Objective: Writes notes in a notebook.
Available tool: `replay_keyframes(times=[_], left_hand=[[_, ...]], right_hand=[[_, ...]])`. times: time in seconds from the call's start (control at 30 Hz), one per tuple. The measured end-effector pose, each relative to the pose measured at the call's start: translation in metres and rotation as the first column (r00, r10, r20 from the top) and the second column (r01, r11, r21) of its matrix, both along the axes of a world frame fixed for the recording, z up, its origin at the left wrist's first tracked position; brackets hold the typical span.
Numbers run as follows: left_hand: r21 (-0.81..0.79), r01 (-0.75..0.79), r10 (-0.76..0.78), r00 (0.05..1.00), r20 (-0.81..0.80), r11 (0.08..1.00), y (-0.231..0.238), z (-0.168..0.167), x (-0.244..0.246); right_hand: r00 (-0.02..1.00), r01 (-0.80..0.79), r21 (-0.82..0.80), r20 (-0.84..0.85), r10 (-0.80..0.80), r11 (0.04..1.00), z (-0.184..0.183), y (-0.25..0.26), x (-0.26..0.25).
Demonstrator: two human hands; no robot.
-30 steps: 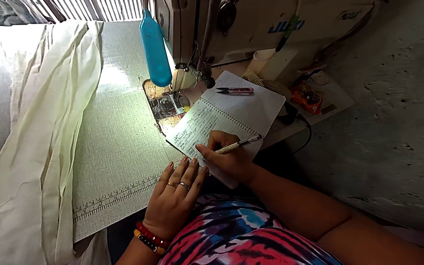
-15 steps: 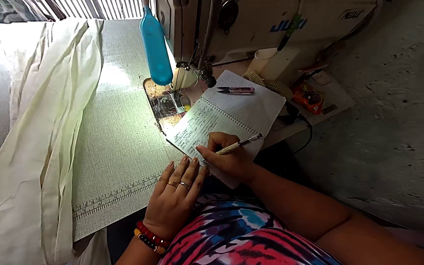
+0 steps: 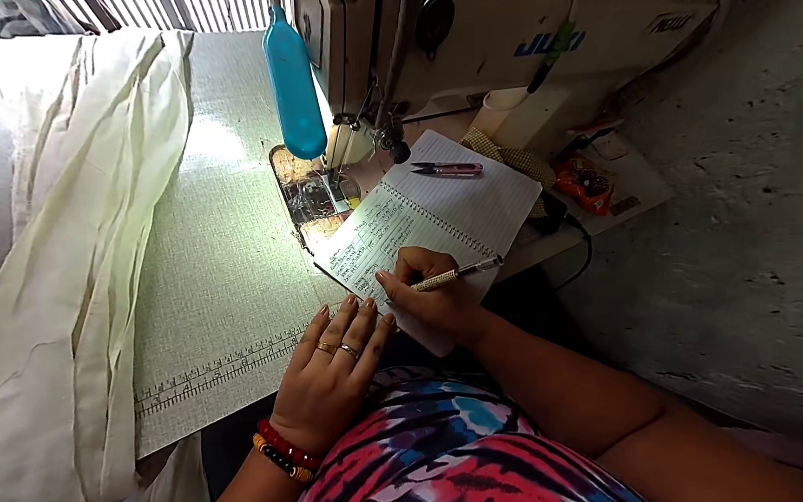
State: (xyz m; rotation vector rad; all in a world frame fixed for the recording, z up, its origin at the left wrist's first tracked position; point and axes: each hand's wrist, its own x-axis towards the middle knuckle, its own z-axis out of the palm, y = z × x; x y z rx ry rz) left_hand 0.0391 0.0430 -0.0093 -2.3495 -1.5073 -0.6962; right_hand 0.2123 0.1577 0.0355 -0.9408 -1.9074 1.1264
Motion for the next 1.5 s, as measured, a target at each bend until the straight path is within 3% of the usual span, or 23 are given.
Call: replay_keyframes(times=[0.8,1.07,1.17,1.27,1.4,1.5], left_hand=[[-0.003,0.001,-0.001,1.0,0.004,1.0,0.0,-0.001,-0.001],[-0.006,0.0,0.0,1.0,0.031,1.0,0.004,-0.001,0.001],[0.004,-0.005,0.005,0.999,0.041,1.0,0.005,0.001,0.003],[0.006,-0.006,0.006,0.999,0.051,1.0,0.004,0.004,0.003],[-0.106,0.08,-0.056,0.976,0.21,0.991,0.002,0.016,0.0],[-0.216,0.252,-0.092,0.823,0.56,0.944,-0.012,0.055,-0.007]], right_hand=[[1.0,0.014,0.013,-0.023,-0.014,1.0,-0.001,0.003,0.0],[0.992,-0.025,0.182,0.125,0.002,0.983,-0.012,0.003,0.003],[0.999,-0.018,0.171,0.032,0.012,0.985,-0.014,0.012,0.007],[0.995,-0.014,0.05,-0.098,0.019,0.999,-0.014,0.017,0.009],[0.982,-0.032,-0.109,-0.19,0.01,0.994,-0.009,0.012,0.007],[0.972,-0.086,-0.085,-0.228,0.065,0.993,-0.01,0.012,0.008]])
